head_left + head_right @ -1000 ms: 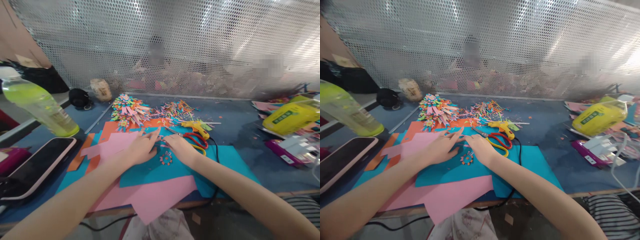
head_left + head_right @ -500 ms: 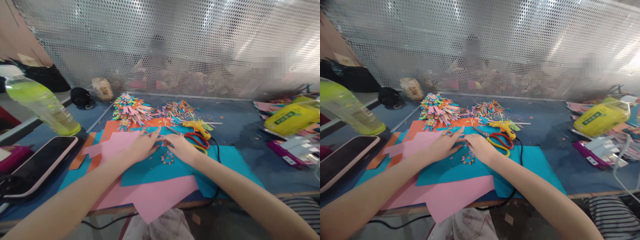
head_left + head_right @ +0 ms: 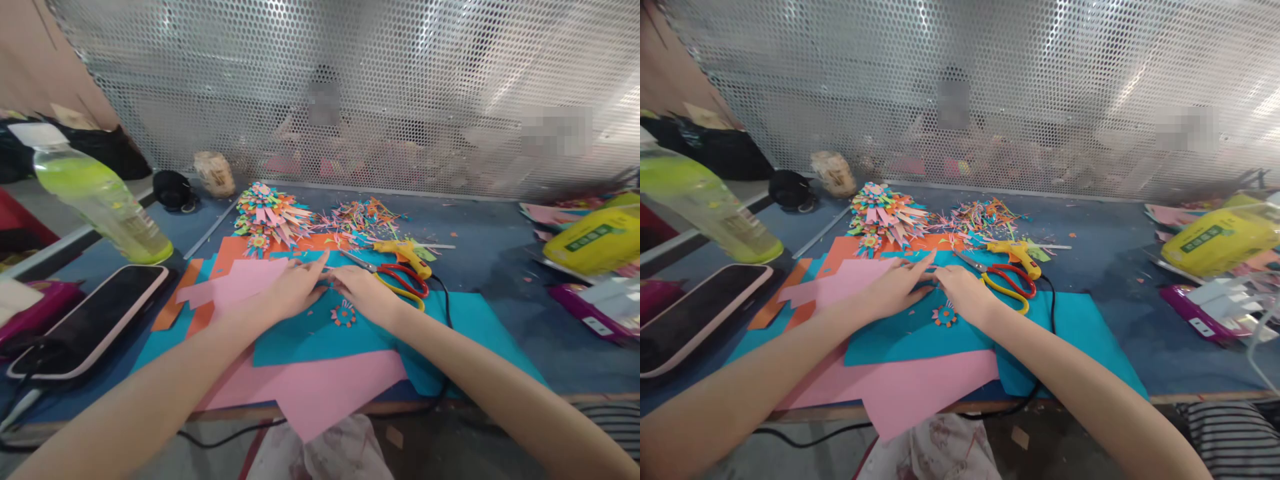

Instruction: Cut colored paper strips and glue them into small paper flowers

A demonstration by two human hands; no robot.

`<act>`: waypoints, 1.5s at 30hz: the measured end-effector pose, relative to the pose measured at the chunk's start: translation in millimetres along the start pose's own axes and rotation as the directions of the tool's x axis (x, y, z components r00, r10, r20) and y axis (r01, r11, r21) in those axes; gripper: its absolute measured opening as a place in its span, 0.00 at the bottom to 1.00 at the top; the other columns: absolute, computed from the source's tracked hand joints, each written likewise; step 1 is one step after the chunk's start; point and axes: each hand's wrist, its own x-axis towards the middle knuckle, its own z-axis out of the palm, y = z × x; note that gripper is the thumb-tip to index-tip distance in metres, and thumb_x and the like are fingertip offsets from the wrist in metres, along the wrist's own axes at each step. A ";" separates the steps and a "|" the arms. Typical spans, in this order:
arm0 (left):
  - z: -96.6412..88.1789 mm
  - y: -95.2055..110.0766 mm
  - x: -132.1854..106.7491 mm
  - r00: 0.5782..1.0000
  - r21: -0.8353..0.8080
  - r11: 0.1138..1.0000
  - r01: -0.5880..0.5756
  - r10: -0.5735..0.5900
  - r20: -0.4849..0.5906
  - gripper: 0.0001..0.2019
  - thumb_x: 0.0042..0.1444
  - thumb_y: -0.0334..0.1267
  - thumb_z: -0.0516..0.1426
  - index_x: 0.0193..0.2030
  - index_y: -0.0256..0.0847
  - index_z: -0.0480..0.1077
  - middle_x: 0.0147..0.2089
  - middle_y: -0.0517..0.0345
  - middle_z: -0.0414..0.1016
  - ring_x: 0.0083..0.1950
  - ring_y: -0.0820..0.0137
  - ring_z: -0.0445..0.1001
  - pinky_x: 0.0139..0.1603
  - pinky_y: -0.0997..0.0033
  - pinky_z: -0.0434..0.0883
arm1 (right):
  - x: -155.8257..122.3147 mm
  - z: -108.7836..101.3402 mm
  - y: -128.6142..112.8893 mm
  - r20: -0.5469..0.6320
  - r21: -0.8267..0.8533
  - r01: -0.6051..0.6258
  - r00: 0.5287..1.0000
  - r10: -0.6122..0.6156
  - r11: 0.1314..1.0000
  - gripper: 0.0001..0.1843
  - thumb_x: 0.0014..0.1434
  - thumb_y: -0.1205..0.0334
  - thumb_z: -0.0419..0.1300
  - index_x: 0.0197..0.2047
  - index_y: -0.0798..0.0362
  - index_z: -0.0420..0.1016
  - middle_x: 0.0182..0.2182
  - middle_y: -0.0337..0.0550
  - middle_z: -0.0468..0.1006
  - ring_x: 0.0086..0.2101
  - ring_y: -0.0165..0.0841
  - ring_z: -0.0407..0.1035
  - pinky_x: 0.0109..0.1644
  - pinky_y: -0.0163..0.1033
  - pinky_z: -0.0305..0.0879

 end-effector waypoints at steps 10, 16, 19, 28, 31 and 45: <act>-1.3 -2.2 3.2 0.996 -0.041 0.999 -0.027 0.023 -0.087 0.26 0.56 0.38 0.50 0.61 0.36 0.48 0.50 0.52 0.73 0.57 0.63 0.63 0.58 0.57 0.49 | 8.4 -29.6 3.2 -0.097 0.231 -0.143 0.981 0.169 0.962 0.12 0.47 0.80 0.54 0.34 0.57 0.70 0.29 0.40 0.74 0.30 0.28 0.67 0.36 0.33 0.63; -3.6 0.2 3.3 0.987 -0.068 0.995 -0.070 0.060 -0.150 0.28 0.55 0.38 0.51 0.61 0.38 0.47 0.50 0.53 0.73 0.56 0.65 0.64 0.55 0.60 0.53 | 8.3 -28.0 4.2 -0.069 0.218 -0.145 0.984 0.164 0.965 0.14 0.47 0.80 0.54 0.35 0.58 0.70 0.29 0.41 0.74 0.29 0.28 0.67 0.35 0.32 0.63; -1.0 0.3 2.6 0.986 -0.054 0.998 -0.036 0.026 -0.163 0.29 0.55 0.38 0.51 0.62 0.39 0.45 0.50 0.53 0.73 0.55 0.64 0.65 0.55 0.59 0.53 | 3.2 -22.3 2.5 -0.031 0.131 -0.102 0.994 0.107 0.986 0.14 0.50 0.78 0.54 0.40 0.58 0.70 0.35 0.44 0.75 0.33 0.30 0.68 0.37 0.34 0.62; -8.0 1.2 0.3 0.992 -0.063 0.998 0.015 -0.023 -0.123 0.29 0.55 0.37 0.51 0.63 0.41 0.45 0.42 0.57 0.77 0.56 0.63 0.65 0.55 0.57 0.53 | -8.7 -8.6 2.6 0.059 -0.127 -0.004 0.998 0.011 0.992 0.10 0.60 0.67 0.48 0.39 0.57 0.70 0.32 0.48 0.73 0.37 0.36 0.66 0.38 0.37 0.60; -8.9 2.7 -0.4 0.995 -0.045 0.998 -0.037 0.033 -0.089 0.30 0.56 0.37 0.51 0.63 0.41 0.43 0.41 0.57 0.77 0.53 0.64 0.68 0.55 0.56 0.53 | -10.9 -5.1 3.0 0.051 -0.186 0.077 0.996 -0.068 0.980 0.09 0.60 0.67 0.48 0.37 0.58 0.69 0.31 0.47 0.72 0.34 0.35 0.65 0.37 0.37 0.60; -12.4 0.9 -2.3 0.943 -0.070 0.997 -0.022 -0.003 -0.334 0.24 0.57 0.34 0.49 0.61 0.40 0.49 0.41 0.57 0.76 0.47 0.66 0.70 0.50 0.61 0.56 | -10.6 -18.5 1.3 -0.192 0.037 -0.053 0.980 0.059 0.998 0.07 0.56 0.71 0.52 0.37 0.56 0.70 0.32 0.44 0.74 0.36 0.32 0.66 0.40 0.37 0.63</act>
